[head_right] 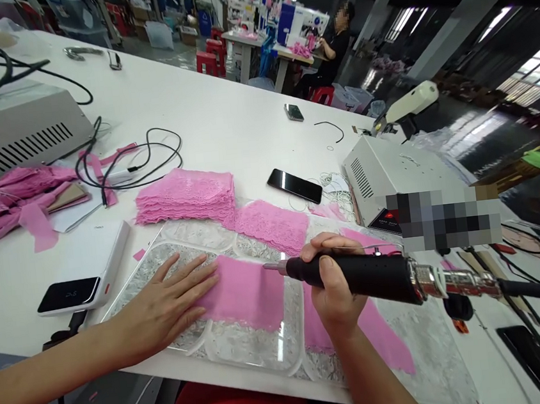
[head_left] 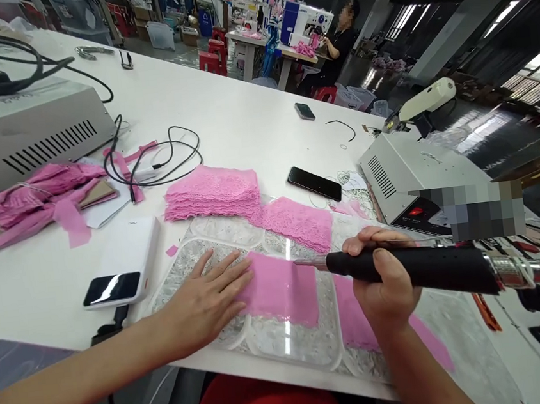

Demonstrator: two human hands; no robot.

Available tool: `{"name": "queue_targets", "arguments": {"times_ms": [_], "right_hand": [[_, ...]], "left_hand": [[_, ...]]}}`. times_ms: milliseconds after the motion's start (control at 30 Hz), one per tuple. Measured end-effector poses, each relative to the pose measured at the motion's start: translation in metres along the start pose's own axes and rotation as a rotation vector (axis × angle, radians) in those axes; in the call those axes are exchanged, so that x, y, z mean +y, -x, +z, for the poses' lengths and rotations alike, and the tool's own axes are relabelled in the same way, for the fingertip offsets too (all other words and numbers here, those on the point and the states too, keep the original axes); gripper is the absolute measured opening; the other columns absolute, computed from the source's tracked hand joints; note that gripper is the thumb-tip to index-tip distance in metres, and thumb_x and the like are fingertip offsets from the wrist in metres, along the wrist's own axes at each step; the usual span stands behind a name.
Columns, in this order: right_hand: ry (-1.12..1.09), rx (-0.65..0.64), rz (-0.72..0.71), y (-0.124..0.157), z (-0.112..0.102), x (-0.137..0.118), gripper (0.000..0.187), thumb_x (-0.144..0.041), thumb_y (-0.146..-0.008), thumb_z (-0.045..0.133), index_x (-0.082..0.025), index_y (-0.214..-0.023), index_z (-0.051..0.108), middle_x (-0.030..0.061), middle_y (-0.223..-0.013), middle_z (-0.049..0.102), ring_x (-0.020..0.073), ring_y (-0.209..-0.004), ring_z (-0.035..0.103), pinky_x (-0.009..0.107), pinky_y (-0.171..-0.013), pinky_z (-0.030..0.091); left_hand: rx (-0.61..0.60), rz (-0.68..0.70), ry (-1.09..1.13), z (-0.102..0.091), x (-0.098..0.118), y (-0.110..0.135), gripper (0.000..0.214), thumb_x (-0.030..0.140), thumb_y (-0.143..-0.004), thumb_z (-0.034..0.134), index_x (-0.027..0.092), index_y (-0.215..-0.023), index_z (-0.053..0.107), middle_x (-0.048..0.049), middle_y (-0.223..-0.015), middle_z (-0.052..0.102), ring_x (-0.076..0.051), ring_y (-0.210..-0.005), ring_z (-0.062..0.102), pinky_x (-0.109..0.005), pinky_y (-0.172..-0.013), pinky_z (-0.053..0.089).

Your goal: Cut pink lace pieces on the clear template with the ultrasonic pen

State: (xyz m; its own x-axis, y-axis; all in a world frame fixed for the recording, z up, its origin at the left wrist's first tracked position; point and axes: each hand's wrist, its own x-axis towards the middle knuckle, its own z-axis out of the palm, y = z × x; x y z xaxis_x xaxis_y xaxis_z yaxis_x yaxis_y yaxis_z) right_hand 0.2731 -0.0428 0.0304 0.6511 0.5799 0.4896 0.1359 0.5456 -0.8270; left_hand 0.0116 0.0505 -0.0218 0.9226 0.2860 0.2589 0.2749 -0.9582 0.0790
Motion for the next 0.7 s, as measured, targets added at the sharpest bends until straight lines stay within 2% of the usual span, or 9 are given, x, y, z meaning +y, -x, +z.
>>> {"name": "queue_targets", "arguments": {"times_ms": [167,467,700], "right_hand": [[0.014,-0.015,-0.012,-0.001,0.002,0.001,0.01,-0.02,-0.072,0.061,-0.021,-0.082,0.062,-0.0009,-0.081,0.06,0.0112,-0.06,0.057,0.033,-0.062,0.051],[0.035,-0.058,-0.038,-0.003,0.001,0.0,0.005,-0.018,-0.073,0.061,-0.02,-0.077,0.061,-0.0005,-0.076,0.061,0.0122,-0.061,0.058,0.033,-0.061,0.052],[-0.02,-0.066,0.018,-0.001,0.017,0.001,0.008,-0.02,-0.073,0.061,-0.021,-0.081,0.061,-0.0012,-0.079,0.06,0.0112,-0.06,0.057,0.033,-0.06,0.052]], "left_hand": [[0.049,-0.006,0.036,0.001,0.001,0.003,0.044,0.031,-0.103,0.039,0.021,-0.146,0.041,-0.0049,-0.148,0.048,-0.026,-0.144,0.034,-0.052,-0.121,0.015],[0.053,-0.007,0.019,0.0,0.003,0.005,0.043,0.04,-0.103,0.04,0.019,-0.139,0.049,-0.004,-0.145,0.052,-0.026,-0.142,0.036,-0.051,-0.122,0.009],[0.104,0.012,-0.044,-0.005,0.006,0.013,0.042,0.039,-0.103,0.038,0.017,-0.137,0.051,-0.0044,-0.143,0.054,-0.025,-0.14,0.04,-0.049,-0.123,0.001]]}}
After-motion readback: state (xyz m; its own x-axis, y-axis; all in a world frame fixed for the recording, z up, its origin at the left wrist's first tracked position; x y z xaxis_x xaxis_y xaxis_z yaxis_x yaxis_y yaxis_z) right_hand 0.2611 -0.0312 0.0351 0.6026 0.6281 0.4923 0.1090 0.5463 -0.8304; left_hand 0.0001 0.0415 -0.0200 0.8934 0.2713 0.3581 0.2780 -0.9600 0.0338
